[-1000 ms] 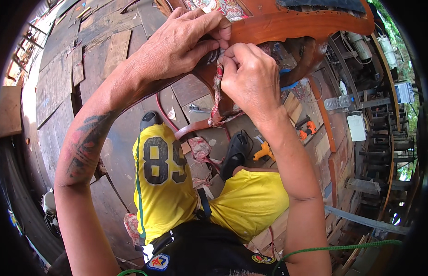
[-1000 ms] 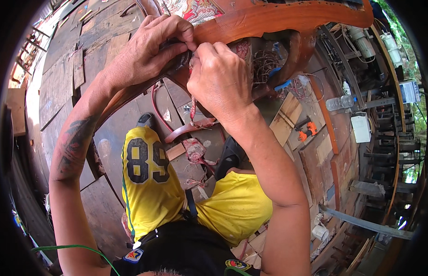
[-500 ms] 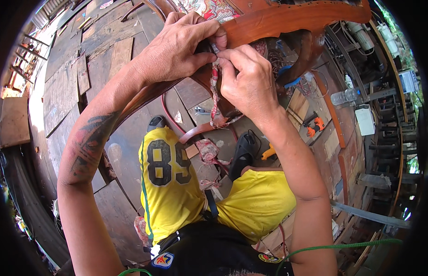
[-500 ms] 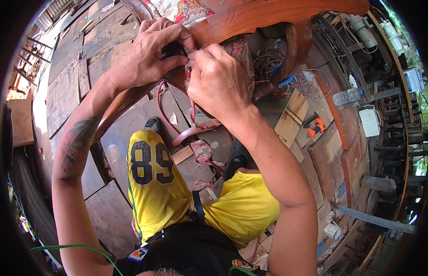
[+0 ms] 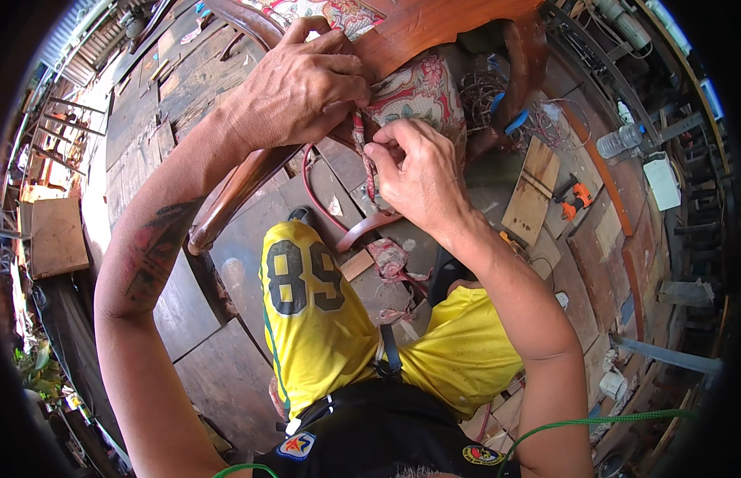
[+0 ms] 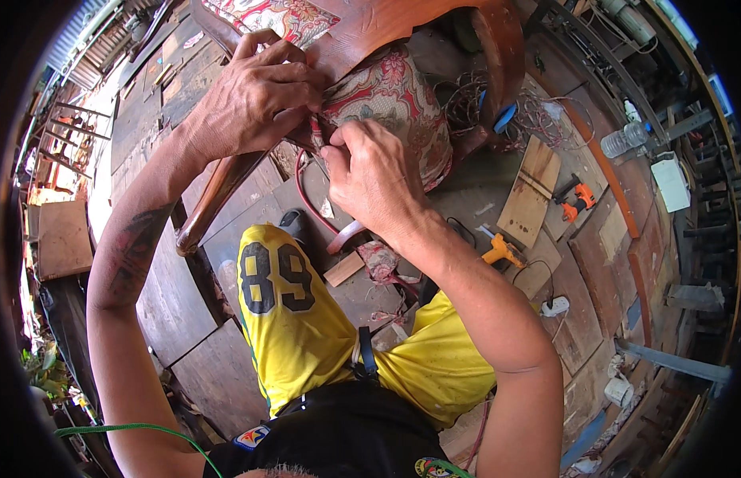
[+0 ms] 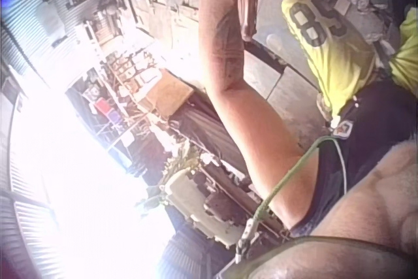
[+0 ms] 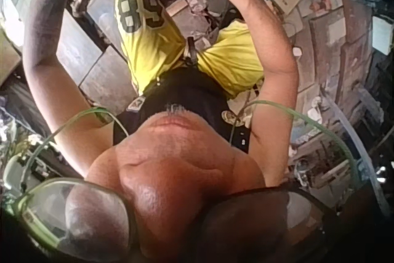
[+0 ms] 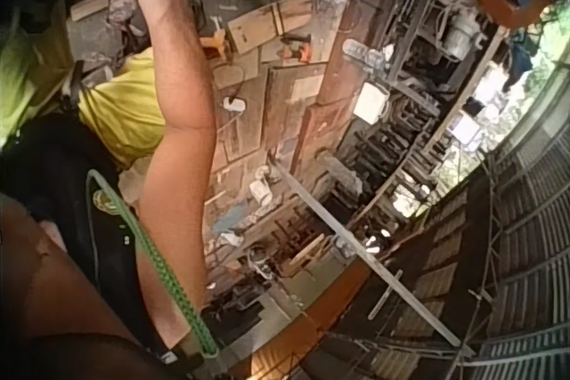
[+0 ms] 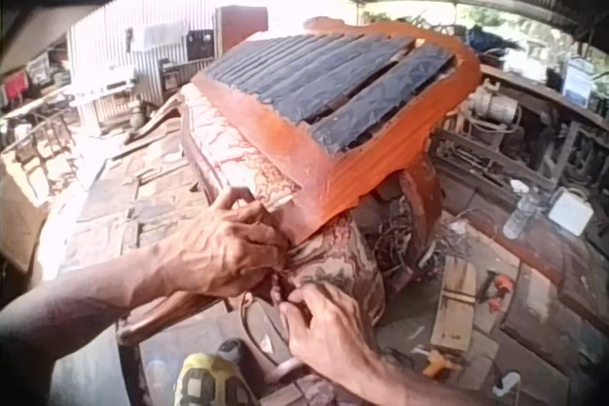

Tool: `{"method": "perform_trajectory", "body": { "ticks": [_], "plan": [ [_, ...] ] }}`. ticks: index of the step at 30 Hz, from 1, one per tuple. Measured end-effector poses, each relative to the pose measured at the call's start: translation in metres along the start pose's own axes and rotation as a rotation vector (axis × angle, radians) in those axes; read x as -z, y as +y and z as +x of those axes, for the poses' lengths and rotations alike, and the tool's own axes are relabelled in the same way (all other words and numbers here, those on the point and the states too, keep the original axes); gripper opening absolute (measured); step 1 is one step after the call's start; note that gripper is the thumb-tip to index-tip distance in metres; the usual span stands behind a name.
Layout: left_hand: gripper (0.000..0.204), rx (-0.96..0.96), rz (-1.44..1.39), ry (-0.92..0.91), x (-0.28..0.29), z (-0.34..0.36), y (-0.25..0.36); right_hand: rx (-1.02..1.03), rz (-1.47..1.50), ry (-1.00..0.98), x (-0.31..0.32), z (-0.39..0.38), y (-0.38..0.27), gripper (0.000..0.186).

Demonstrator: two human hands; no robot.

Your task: Applying decorative trim and fabric to a wooden chair frame using a glue gun.

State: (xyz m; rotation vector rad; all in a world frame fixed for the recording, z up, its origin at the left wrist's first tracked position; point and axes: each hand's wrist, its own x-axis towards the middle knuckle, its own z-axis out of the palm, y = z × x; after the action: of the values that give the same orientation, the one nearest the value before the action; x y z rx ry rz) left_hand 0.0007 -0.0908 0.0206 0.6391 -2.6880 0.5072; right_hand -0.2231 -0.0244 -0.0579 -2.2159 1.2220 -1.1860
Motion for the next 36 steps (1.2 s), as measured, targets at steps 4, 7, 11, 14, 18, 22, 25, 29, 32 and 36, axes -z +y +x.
{"method": "perform_trajectory", "body": {
  "ticks": [4,7,11,14,18,22,25,29,32,36],
  "plan": [
    [0.027,-0.051,-0.002,-0.042,0.005,-0.004,-0.007,-0.019,0.047,0.028,0.004,-0.001,0.005,0.018],
    [0.026,-0.086,-0.038,-0.031,0.007,-0.008,-0.009,-0.051,0.047,-0.014,-0.001,-0.004,0.002,0.021],
    [0.029,-0.027,-0.058,-0.034,0.005,-0.009,-0.001,-0.039,-0.136,-0.069,-0.015,-0.011,0.002,0.025],
    [0.027,0.000,-0.060,-0.035,0.006,-0.011,0.005,0.010,-0.128,-0.060,-0.015,-0.012,-0.002,0.022],
    [0.025,0.028,-0.055,-0.016,0.001,-0.017,0.004,-0.072,0.128,-0.010,0.003,-0.002,-0.015,0.015],
    [0.021,0.038,-0.030,0.017,0.000,-0.015,0.008,-0.329,0.607,-0.053,0.015,0.015,0.013,0.020],
    [0.020,0.024,-0.017,0.025,-0.002,-0.019,0.005,-0.508,0.768,-0.166,0.033,0.024,0.005,0.024],
    [0.020,-0.001,-0.016,0.023,-0.001,-0.018,0.005,-0.803,1.020,-0.356,0.033,0.025,0.007,0.022],
    [0.020,0.016,-0.021,0.008,0.000,-0.018,0.006,-0.786,1.154,-0.447,0.032,0.024,0.008,0.017],
    [0.020,0.007,-0.020,0.016,0.001,-0.016,0.007,-0.748,1.215,-0.372,0.023,0.022,0.007,0.010]
  ]
}}
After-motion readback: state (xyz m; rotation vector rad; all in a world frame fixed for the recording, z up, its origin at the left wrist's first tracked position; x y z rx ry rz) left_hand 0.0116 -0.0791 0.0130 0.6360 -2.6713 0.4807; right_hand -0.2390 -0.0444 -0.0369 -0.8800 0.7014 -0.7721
